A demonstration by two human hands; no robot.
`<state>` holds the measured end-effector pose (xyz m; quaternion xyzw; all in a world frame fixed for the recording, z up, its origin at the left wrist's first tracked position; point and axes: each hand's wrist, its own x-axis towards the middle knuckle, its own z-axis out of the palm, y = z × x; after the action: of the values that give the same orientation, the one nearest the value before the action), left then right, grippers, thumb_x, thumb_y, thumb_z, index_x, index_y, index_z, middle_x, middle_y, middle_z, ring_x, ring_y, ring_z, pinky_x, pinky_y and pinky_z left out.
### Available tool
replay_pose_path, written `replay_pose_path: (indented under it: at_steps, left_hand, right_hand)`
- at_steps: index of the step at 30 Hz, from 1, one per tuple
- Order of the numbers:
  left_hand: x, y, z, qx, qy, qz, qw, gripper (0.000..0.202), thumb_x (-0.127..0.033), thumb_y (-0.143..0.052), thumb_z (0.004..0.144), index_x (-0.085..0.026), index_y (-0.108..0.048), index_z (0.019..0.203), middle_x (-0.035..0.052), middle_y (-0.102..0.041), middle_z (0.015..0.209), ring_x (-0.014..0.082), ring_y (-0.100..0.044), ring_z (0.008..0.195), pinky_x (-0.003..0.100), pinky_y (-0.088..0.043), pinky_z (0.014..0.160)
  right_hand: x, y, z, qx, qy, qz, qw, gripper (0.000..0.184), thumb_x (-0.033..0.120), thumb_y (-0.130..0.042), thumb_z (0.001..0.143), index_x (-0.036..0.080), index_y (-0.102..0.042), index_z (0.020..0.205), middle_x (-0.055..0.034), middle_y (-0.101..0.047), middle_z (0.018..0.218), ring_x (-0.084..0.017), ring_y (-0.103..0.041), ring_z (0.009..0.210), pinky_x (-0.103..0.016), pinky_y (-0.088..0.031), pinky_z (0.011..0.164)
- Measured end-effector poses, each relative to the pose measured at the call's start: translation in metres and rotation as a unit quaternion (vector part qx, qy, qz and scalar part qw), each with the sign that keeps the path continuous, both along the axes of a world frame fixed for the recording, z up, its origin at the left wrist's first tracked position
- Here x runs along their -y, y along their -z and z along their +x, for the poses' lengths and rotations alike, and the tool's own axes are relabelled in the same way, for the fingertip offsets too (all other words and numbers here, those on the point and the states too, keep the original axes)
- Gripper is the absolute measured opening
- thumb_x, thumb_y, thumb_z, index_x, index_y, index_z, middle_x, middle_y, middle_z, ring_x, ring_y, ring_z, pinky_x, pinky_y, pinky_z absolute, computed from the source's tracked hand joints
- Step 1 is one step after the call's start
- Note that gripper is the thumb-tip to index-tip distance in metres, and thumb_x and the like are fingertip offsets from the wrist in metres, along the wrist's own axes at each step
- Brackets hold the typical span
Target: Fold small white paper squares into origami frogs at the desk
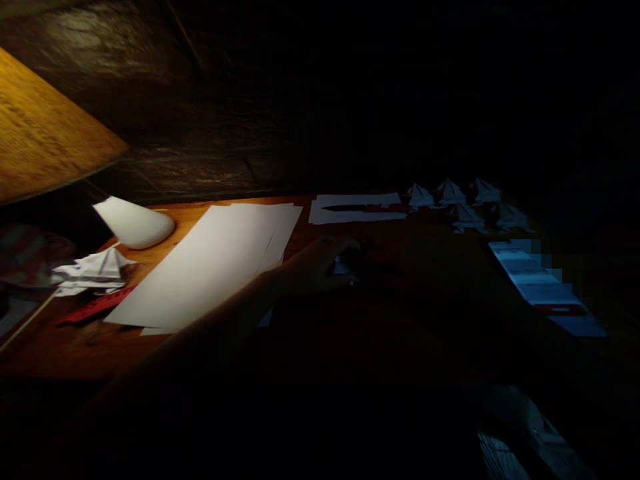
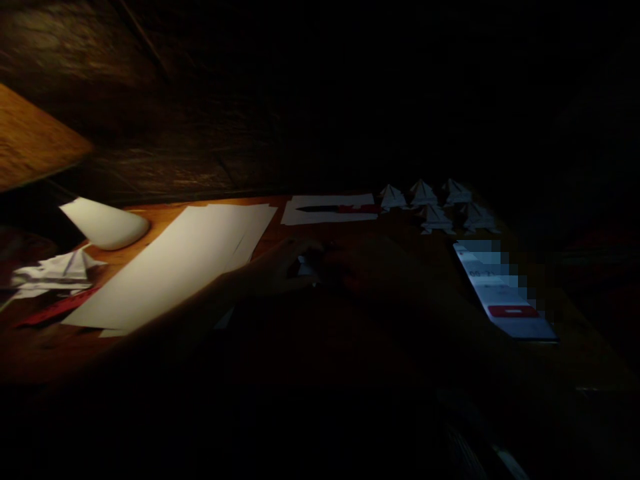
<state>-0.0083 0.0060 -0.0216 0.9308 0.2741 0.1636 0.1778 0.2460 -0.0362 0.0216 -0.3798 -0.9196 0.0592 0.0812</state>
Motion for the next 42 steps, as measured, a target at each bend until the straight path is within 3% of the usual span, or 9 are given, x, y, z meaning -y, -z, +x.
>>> replay_pose_path:
  at_steps: [6, 13, 16, 19, 25, 32, 34, 37, 42]
  left_hand:
    - [0.002, -0.002, 0.002, -0.004, 0.001, 0.006, 1.000, 0.032, -0.037, -0.063, 0.089, -0.018, -0.057, 0.114, 0.0101, -0.065, 0.111, 0.0250, -0.060, 0.103, 0.037, -0.049, 0.089]
    - [0.003, -0.008, 0.004, -0.024, 0.025, 0.019, 0.999, 0.021, -0.036, -0.061, 0.093, -0.018, -0.058, 0.102, 0.0092, -0.066, 0.102, 0.0218, -0.061, 0.090, 0.035, -0.049, 0.082]
    - [0.003, -0.008, 0.002, -0.029, 0.024, 0.037, 0.999, 0.025, -0.035, -0.064, 0.093, -0.018, -0.059, 0.111, 0.0121, -0.067, 0.120, 0.0273, -0.062, 0.113, 0.042, -0.048, 0.098]
    - [0.002, -0.005, -0.001, -0.019, 0.027, 0.049, 0.998, 0.038, -0.033, -0.068, 0.092, -0.020, -0.057, 0.126, 0.0151, -0.059, 0.142, 0.0320, -0.046, 0.142, 0.052, -0.037, 0.116]
    - [-0.001, 0.004, -0.005, -0.010, 0.018, 0.022, 1.000, 0.057, -0.036, -0.071, 0.090, -0.020, -0.051, 0.141, 0.0184, -0.049, 0.154, 0.0356, -0.044, 0.144, 0.059, -0.038, 0.116]
    - [0.000, -0.002, -0.009, 0.048, 0.028, -0.048, 0.997, 0.049, -0.038, -0.070, 0.090, -0.021, -0.053, 0.132, 0.0152, -0.057, 0.142, 0.0308, -0.056, 0.131, 0.051, -0.048, 0.108]
    - [0.000, -0.004, -0.010, 0.062, 0.032, -0.049, 0.996, 0.057, -0.034, -0.072, 0.086, -0.021, -0.049, 0.137, 0.0158, -0.055, 0.144, 0.0312, -0.055, 0.132, 0.049, -0.049, 0.107]
    - [-0.001, -0.006, -0.010, 0.066, 0.024, -0.029, 0.997, 0.066, -0.031, -0.072, 0.084, -0.020, -0.043, 0.142, 0.0158, -0.055, 0.142, 0.0313, -0.054, 0.131, 0.049, -0.047, 0.109]
    - [-0.001, -0.006, -0.008, 0.035, 0.037, 0.001, 0.999, 0.057, -0.031, -0.072, 0.083, -0.022, -0.050, 0.135, 0.0143, -0.055, 0.140, 0.0321, -0.052, 0.132, 0.051, -0.044, 0.112]
  right_hand:
    - [0.003, 0.000, -0.001, 0.038, 0.011, 0.004, 0.999, 0.030, 0.028, -0.059, 0.093, 0.034, -0.078, 0.115, -0.0047, -0.072, 0.115, -0.019, -0.064, 0.081, -0.031, -0.039, 0.067]
    - [0.001, 0.003, 0.000, 0.018, -0.010, 0.008, 1.000, 0.029, 0.026, -0.059, 0.094, 0.031, -0.078, 0.114, -0.0052, -0.068, 0.131, -0.018, -0.065, 0.084, -0.031, -0.042, 0.067]
    - [-0.002, 0.006, 0.002, 0.000, -0.014, -0.010, 1.000, 0.029, 0.025, -0.060, 0.093, 0.030, -0.078, 0.115, -0.0058, -0.068, 0.128, -0.020, -0.066, 0.089, -0.033, -0.045, 0.072]
    - [-0.004, 0.009, 0.004, -0.026, -0.013, -0.030, 0.999, 0.031, 0.024, -0.060, 0.092, 0.030, -0.078, 0.117, -0.0067, -0.065, 0.132, -0.022, -0.066, 0.094, -0.034, -0.048, 0.077]
    - [-0.010, 0.014, 0.007, -0.049, -0.037, -0.053, 0.997, 0.032, 0.022, -0.061, 0.091, 0.029, -0.076, 0.118, -0.0078, -0.065, 0.123, -0.022, -0.065, 0.098, -0.034, -0.049, 0.079]
    - [-0.015, 0.018, 0.010, -0.087, 0.088, 0.022, 0.992, 0.033, 0.022, -0.056, 0.092, 0.021, -0.069, 0.123, -0.0093, -0.072, 0.121, -0.025, -0.066, 0.104, -0.036, -0.048, 0.087]
    - [-0.016, 0.021, 0.012, -0.099, 0.109, 0.039, 0.988, 0.033, 0.023, -0.057, 0.092, 0.022, -0.069, 0.122, -0.0091, -0.074, 0.118, -0.026, -0.067, 0.103, -0.037, -0.048, 0.086]
    - [-0.016, 0.022, 0.012, -0.107, 0.126, 0.046, 0.985, 0.030, 0.024, -0.052, 0.095, 0.023, -0.069, 0.120, -0.0088, -0.075, 0.115, -0.026, -0.068, 0.100, -0.038, -0.048, 0.085]
    - [-0.017, 0.019, 0.011, -0.115, 0.130, 0.035, 0.984, 0.029, 0.026, -0.047, 0.099, 0.022, -0.071, 0.115, -0.0087, -0.076, 0.114, -0.025, -0.068, 0.099, -0.038, -0.048, 0.084]
